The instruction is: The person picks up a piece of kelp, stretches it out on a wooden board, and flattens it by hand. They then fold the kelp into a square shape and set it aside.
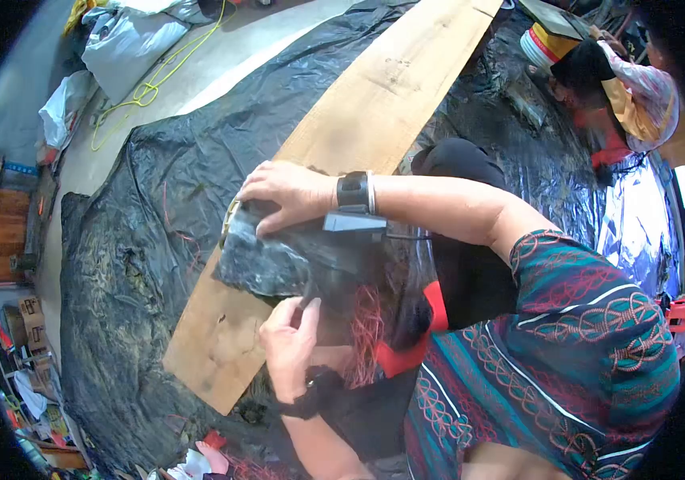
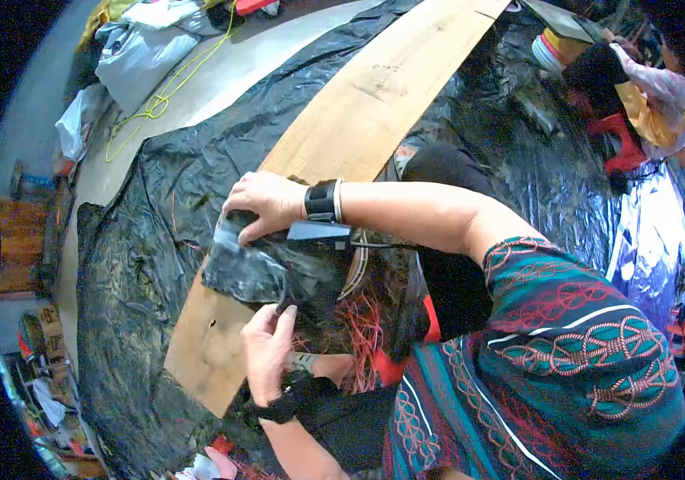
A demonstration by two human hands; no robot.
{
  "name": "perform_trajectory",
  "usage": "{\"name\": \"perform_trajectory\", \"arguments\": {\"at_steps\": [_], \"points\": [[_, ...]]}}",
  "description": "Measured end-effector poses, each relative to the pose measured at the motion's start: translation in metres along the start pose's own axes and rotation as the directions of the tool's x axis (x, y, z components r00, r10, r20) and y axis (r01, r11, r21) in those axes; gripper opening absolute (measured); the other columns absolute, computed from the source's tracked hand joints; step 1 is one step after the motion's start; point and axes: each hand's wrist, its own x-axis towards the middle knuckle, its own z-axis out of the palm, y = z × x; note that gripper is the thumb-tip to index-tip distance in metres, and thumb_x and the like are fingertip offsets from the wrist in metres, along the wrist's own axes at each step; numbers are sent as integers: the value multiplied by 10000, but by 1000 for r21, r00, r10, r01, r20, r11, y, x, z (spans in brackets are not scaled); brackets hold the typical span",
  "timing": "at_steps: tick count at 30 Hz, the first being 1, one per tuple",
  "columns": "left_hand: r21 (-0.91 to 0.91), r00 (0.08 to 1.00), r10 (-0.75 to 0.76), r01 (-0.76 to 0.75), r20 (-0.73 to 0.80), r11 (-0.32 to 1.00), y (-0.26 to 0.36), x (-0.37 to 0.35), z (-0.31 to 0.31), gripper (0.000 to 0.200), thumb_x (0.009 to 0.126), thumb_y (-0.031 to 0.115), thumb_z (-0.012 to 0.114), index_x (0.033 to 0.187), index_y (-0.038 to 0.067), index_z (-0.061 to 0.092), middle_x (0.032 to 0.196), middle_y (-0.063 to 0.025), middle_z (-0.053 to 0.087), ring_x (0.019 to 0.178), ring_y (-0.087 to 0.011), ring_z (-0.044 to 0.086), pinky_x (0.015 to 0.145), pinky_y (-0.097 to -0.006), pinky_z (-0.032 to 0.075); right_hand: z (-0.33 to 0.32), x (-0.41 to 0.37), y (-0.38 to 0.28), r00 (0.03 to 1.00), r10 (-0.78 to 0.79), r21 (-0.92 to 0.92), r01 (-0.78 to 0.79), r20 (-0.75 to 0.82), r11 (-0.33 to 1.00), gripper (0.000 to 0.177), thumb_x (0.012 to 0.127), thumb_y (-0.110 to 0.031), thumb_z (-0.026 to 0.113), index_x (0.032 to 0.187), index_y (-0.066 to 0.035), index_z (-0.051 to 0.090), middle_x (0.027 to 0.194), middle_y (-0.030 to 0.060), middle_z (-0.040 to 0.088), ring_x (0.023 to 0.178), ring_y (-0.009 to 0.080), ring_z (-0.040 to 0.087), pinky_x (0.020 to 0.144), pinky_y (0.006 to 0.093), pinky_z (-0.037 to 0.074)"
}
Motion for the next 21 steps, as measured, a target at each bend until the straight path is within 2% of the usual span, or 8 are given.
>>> {"name": "perform_trajectory", "arguments": {"at_steps": [1, 5, 8, 11, 14, 19, 20, 21], "points": [[-104, 986, -156, 160, 52, 982, 13, -3, -9, 134, 905, 102, 700, 973, -12, 677, 827, -26, 668, 692, -92, 584, 629, -258, 467, 1, 2, -1, 1000, 14, -13, -14, 10, 1000, 666, 755, -549, 760, 1194, -61, 646, 1111, 157, 663, 1091, 348, 586, 954, 439, 461], [-219, 903, 67, -174, -424, 960, 20, 3, -21, 143, 942, 145, 689, 959, 6, 662, 849, 6, 603, 775, -66, 551, 667, -225, 442, -5, 9, -2, 982, 183, 110, -179, -35, 978, 732, 831, -561, 706, 1298, -11, 581, 1127, 237, 648, 1080, 404, 595, 941, 477, 477], [195, 776, 378, -324, -504, 926, 30, 13, -8, 159, 936, 119, 663, 1039, -2, 655, 937, -74, 621, 843, -169, 595, 757, -292, 478, -45, 12, -21, 962, 244, 132, -228, -121, 965, 606, 932, -456, 637, 1332, -10, 545, 1164, 239, 650, 1097, 385, 606, 941, 451, 488], [500, 687, 663, -479, -299, 722, 50, 14, 9, 309, 868, 124, 689, 1152, 10, 645, 1096, -147, 628, 1049, -327, 585, 940, -423, 450, -72, -5, -34, 900, 373, 249, -317, -225, 915, 522, 938, -330, 666, 1340, -21, 542, 1147, 190, 666, 1087, 368, 621, 955, 427, 496], [675, 646, 762, -543, -44, 500, 59, 9, 32, 472, 854, 270, 696, 1266, 53, 615, 1242, -133, 604, 1183, -312, 538, 1034, -481, 353, -85, -40, -39, 946, 166, -36, -182, -277, 983, 477, 909, -248, 680, 1322, -42, 557, 1115, 199, 664, 1062, 368, 630, 941, 438, 506], [832, 777, 620, -413, 108, 371, 44, -3, 59, 535, 894, 250, 643, 1382, 60, 535, 1368, -121, 542, 1297, -260, 478, 1092, -507, 290, -74, -75, -72, 991, -30, -387, 79, 131, 919, 537, 896, -338, 649, 1383, -155, 514, 1401, 132, 528, 1315, 289, 494, 1090, 538, 364], [866, 792, 606, -355, 78, 351, 36, 1, 56, 557, 894, 258, 649, 1397, 58, 519, 1410, -139, 515, 1319, -264, 459, 1107, -510, 276, -65, -79, -69, 960, 89, -347, 10, 266, 938, 553, 919, -394, 607, 1437, -254, 472, 1594, 44, 319, 1476, 222, 278, 1163, 615, 190], [897, 804, 593, -294, 45, 330, 30, 7, 50, 580, 894, 267, 656, 1412, 56, 503, 1451, -157, 488, 1341, -267, 441, 1122, -513, 262, -58, -83, -66, 951, 129, -401, -7, 280, 916, 576, 930, -383, 618, 1458, -231, 448, 1555, 70, 378, 1452, 253, 330, 1174, 576, 212]]}}
